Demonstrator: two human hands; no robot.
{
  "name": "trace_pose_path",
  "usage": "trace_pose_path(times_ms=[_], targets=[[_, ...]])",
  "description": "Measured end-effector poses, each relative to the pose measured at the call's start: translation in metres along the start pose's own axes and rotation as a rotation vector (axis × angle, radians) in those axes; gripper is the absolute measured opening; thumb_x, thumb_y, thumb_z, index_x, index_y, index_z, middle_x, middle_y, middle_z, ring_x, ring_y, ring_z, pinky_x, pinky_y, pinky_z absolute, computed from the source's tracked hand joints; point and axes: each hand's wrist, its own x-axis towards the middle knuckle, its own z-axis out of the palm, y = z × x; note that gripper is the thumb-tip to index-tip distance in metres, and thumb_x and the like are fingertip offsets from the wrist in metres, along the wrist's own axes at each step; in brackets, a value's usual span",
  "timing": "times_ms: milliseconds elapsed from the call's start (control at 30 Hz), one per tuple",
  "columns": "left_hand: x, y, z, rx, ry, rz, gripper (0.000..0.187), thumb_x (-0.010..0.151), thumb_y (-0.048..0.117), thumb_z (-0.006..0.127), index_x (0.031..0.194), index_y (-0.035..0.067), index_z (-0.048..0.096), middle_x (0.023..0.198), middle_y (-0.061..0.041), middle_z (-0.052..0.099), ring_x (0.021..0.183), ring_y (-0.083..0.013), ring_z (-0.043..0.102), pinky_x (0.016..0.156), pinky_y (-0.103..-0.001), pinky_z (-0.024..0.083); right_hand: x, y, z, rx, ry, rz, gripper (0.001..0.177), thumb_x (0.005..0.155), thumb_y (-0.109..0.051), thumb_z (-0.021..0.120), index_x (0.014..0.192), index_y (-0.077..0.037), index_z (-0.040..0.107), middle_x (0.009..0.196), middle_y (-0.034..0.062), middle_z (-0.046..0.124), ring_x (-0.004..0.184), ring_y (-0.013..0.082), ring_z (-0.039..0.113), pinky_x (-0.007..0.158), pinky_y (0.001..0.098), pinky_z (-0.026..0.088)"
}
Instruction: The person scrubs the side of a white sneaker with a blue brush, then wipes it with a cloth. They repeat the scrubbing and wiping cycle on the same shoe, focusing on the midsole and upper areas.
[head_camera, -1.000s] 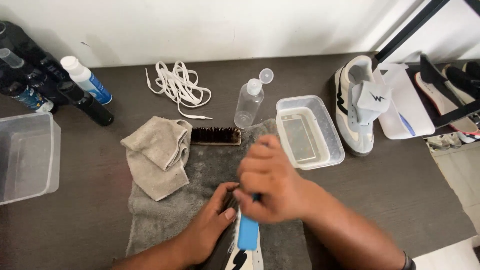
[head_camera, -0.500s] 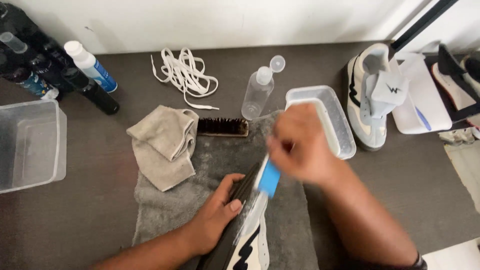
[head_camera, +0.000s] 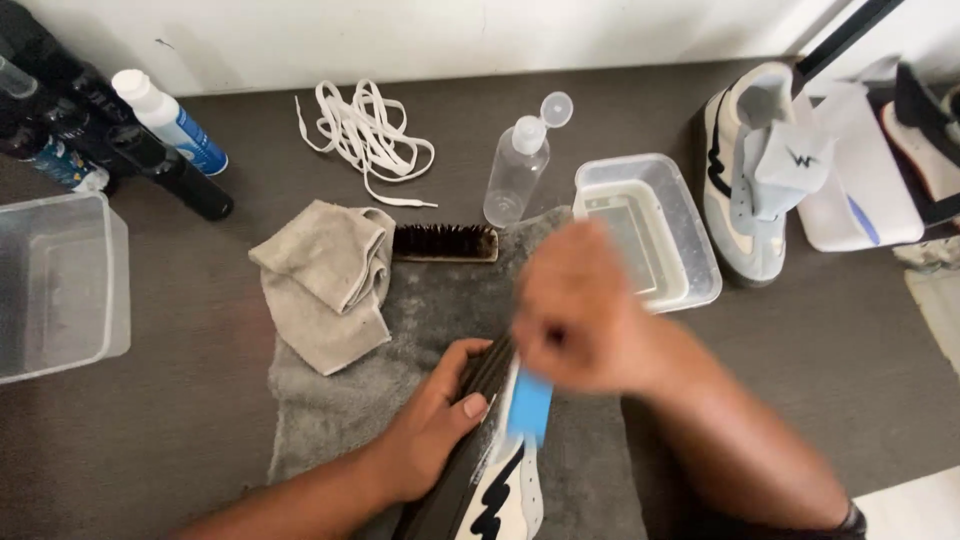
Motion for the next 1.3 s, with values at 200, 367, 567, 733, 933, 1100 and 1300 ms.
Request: trace_pose_path(times_ms=[200,367,567,733,933,1100,1300], targets=[[-0.002,-0.001,-0.003,0.075,0.003,0.017,0.065,0.092,0.053,0.048,0.138,0.007,0.043,0.114,-0.005,0.062,0.106,-0.0134,0.057,0.094,-0.032,0.044,0.001,-0.025,0.008,-0.161,-0.021,0.041,0.022,0.072,0.002,0.046,0.067,-0.015,0.033,0.064,-0.0003,0.028,0.063,0.0196,0.025,0.068,0.0393,0.024],[-0.006,-0.008,-0.002,-0.018,0.005,-0.027,0.066,0.092,0.052,0.05,0.139,0.007,0.043,0.115,-0.004,0.061,0.104,-0.0138,0.058,0.092,-0.031,0.045,-0.023,0.008,-0.01,-0.268,-0.007,0.153,0.025,0.081,-0.004,0.054,0.068,-0.016,0.036,0.063,-0.0021,0.031,0.06,0.018,0.029,0.063,0.0357,0.022],[0.002,-0.009,0.002,-0.071,0.001,0.041,0.071,0.092,0.056,0.053,0.14,0.004,0.043,0.121,-0.006,0.061,0.112,-0.0135,0.058,0.095,-0.032,0.046,-0.002,-0.03,-0.004,-0.129,-0.089,0.029,0.02,0.092,-0.01,0.051,0.073,-0.018,0.048,0.068,-0.0015,0.039,0.061,0.0226,0.039,0.07,0.0425,0.027],[0.0,-0.016,-0.001,-0.142,0.013,0.045,0.071,0.092,0.056,0.056,0.139,0.005,0.042,0.122,-0.007,0.06,0.11,-0.0136,0.056,0.096,-0.031,0.044,-0.014,-0.013,-0.014,-0.551,-0.017,0.192,0.033,0.085,-0.01,0.062,0.066,-0.013,0.035,0.065,0.0006,0.042,0.062,0.0241,0.037,0.074,0.0401,0.026],[-0.002,-0.004,0.001,-0.012,0.047,-0.003,0.063,0.092,0.05,0.053,0.136,0.006,0.045,0.114,-0.003,0.062,0.108,-0.0108,0.058,0.094,-0.032,0.047,-0.009,-0.037,0.001,-0.374,-0.102,-0.042,0.028,0.094,-0.017,0.056,0.068,-0.02,0.046,0.067,-0.0022,0.04,0.064,0.0204,0.041,0.09,0.0423,0.034],[-0.002,-0.004,0.001,-0.005,0.016,0.015,0.069,0.091,0.058,0.051,0.136,0.006,0.045,0.107,-0.003,0.063,0.1,-0.0127,0.059,0.088,-0.033,0.048,-0.011,-0.03,0.017,-0.62,-0.048,-0.048,0.024,0.072,-0.007,0.046,0.064,-0.024,0.03,0.055,-0.0029,0.019,0.055,0.021,0.014,0.065,0.0462,0.024],[-0.003,-0.001,-0.001,-0.05,0.014,-0.008,0.061,0.093,0.049,0.052,0.137,0.006,0.045,0.11,-0.003,0.062,0.1,-0.0127,0.058,0.089,-0.032,0.046,-0.016,-0.012,-0.007,-0.539,0.0,0.138,0.027,0.089,-0.012,0.062,0.069,-0.011,0.043,0.072,0.0011,0.058,0.064,0.0246,0.048,0.076,0.0421,0.028]])
